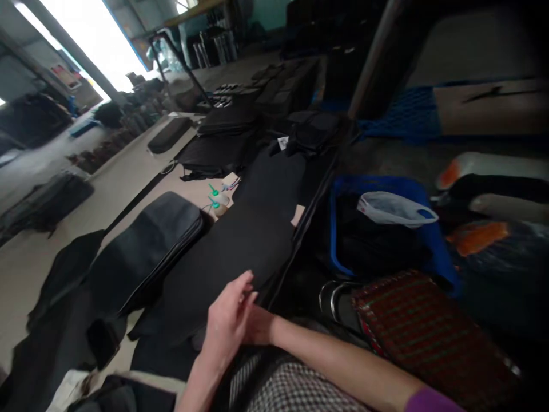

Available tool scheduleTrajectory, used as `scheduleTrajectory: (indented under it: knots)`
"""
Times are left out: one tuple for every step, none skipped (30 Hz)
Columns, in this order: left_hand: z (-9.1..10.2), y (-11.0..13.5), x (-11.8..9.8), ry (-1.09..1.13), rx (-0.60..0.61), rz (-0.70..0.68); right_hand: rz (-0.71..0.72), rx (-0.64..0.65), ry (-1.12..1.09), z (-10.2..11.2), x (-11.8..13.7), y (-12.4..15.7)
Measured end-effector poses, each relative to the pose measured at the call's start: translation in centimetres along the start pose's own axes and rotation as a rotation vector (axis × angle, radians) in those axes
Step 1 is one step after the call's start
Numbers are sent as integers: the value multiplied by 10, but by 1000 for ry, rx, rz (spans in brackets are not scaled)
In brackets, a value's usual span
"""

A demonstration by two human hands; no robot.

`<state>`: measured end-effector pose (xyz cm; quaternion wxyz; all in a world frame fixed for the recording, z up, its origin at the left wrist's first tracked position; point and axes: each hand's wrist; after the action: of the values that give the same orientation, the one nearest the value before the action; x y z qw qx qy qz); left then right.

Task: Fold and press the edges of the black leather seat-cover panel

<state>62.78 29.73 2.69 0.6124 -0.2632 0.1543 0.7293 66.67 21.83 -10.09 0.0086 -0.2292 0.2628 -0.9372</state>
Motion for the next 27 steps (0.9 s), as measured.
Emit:
scheduleTrajectory:
  knots:
    - [21, 20, 23, 91, -95, 137, 56, 18, -8, 3, 2, -3]
    - [38, 42, 46, 172, -193, 272, 121, 38, -11, 6, 4, -5]
    - [53, 66, 67, 239, -278, 395, 213, 68, 31, 10, 6, -8]
    - [63, 91, 87, 299, -343, 512, 260, 86, 72, 12, 9, -10]
    - [69, 117, 104, 342, -389, 615, 271, 77, 97, 14, 12, -12]
    - [71, 143, 118, 381, -415, 703, 273, 86, 110, 15, 14, -14]
    - [69, 168, 129, 420, -423, 774, 273, 96, 113, 14, 17, -15]
    - [64, 192, 136, 456, -416, 826, 271, 116, 108, 13, 19, -16]
    - [57, 213, 142, 485, -396, 859, 274, 133, 106, 10, 20, -17]
    - [48, 231, 145, 500, -369, 876, 275, 148, 108, 7, 21, -18]
    - [40, 247, 148, 494, -342, 880, 278, 169, 106, 3, 22, -18]
    - [34, 262, 151, 465, -322, 876, 276, 175, 103, -1, 23, -18]
    - [29, 276, 155, 411, -321, 871, 274, 181, 102, -4, 23, -18]
    - [28, 288, 159, 330, -343, 867, 275, 184, 101, -7, 24, -17]
    - [29, 301, 165, 223, -385, 868, 277, 183, 103, -9, 25, -17]
    - [32, 313, 172, 93, -441, 878, 276, 185, 107, -11, 26, -17]
    - [38, 324, 181, -53, -497, 901, 277, 188, 111, -12, 27, -17]
    - [44, 334, 190, -206, -543, 938, 279, 190, 116, -13, 28, -18]
    - [50, 342, 199, -351, -569, 983, 280, 194, 121, -13, 28, -18]
    - [55, 348, 208, -476, -571, 1035, 280, 199, 123, -14, 28, -18]
    - [58, 351, 217, -574, -557, 1092, 281, 202, 122, -14, 28, -18]
    - [60, 351, 224, -644, -533, 1144, 281, 200, 116, -15, 28, -19]
    - [59, 348, 229, -693, -505, 1188, 277, 196, 106, -15, 27, -19]
    - [58, 343, 234, -727, -480, 1226, 265, 194, 92, -15, 27, -19]
    - [56, 337, 237, -752, -461, 1258, 251, 192, 73, -15, 26, -20]
    - [53, 330, 240, -769, -447, 1283, 236, 191, 51, -15, 26, -20]
    - [51, 323, 241, -782, -439, 1301, 223, 193, 26, -14, 25, -21]
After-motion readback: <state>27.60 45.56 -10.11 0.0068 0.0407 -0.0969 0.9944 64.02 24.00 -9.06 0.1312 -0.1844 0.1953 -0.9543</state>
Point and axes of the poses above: each hand's wrist, its own y-axis away from the middle knuckle, its own z-axis out of the back of the hand, x = y × z, and after that the axes turned 10 degrees about z, right-handed
